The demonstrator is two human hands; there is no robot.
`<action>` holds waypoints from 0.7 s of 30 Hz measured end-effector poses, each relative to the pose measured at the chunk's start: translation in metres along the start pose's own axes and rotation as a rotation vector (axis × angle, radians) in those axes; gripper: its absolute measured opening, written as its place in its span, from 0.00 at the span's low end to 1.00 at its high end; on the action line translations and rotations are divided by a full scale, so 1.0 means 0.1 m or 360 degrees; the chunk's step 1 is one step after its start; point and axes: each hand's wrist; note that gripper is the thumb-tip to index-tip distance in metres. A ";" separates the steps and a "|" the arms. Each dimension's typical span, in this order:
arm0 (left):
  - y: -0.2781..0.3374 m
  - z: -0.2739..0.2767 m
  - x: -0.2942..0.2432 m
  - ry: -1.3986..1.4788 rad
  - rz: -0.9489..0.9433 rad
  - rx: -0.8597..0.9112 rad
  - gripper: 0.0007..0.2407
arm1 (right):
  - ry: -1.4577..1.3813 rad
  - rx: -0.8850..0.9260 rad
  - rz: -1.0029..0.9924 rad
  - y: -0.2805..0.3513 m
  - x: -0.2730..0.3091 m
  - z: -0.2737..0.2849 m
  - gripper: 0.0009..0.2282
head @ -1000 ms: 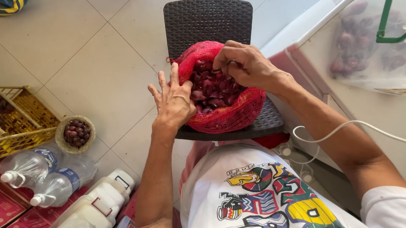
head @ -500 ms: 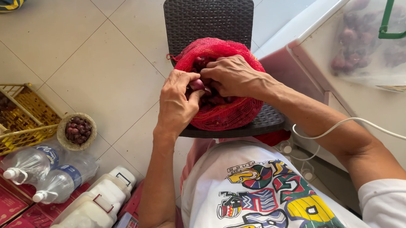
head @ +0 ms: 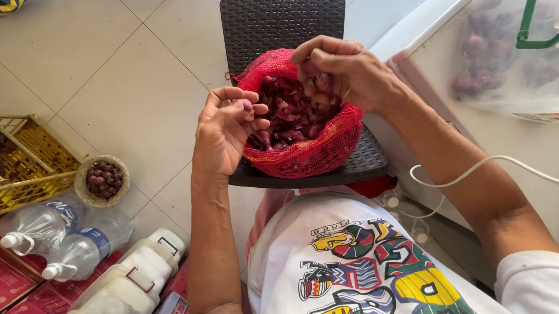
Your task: Sorting and inspecting small red onions from a mesh bag into a container.
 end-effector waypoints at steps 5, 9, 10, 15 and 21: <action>-0.03 -0.15 0.00 -0.0469 -0.0203 -0.0187 0.10 | -0.0453 0.0080 -0.0197 -0.02 0.07 -0.02 0.04; -0.07 -0.13 0.07 -0.1479 -0.0546 -0.0291 0.05 | 0.0527 -0.0062 -0.0028 -0.09 0.00 -0.24 0.05; -0.09 -0.11 0.08 -0.1422 -0.0491 -0.0264 0.05 | 0.1013 0.0023 0.0194 -0.14 -0.06 -0.26 0.06; -0.06 -0.09 0.12 -0.1091 -0.0309 -0.0180 0.16 | 0.2263 0.0114 0.0571 -0.43 -0.53 -0.33 0.12; 0.05 -0.14 0.06 -0.1076 -0.0327 -0.0174 0.08 | 0.2475 0.0190 0.0405 -0.76 -0.96 -0.24 0.16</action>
Point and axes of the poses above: each hand's wrist, its own y-axis away from the middle knuckle, its own z-axis out of the back of the hand, x = y × z, and after that the axes turned 8 degrees about y, right-handed
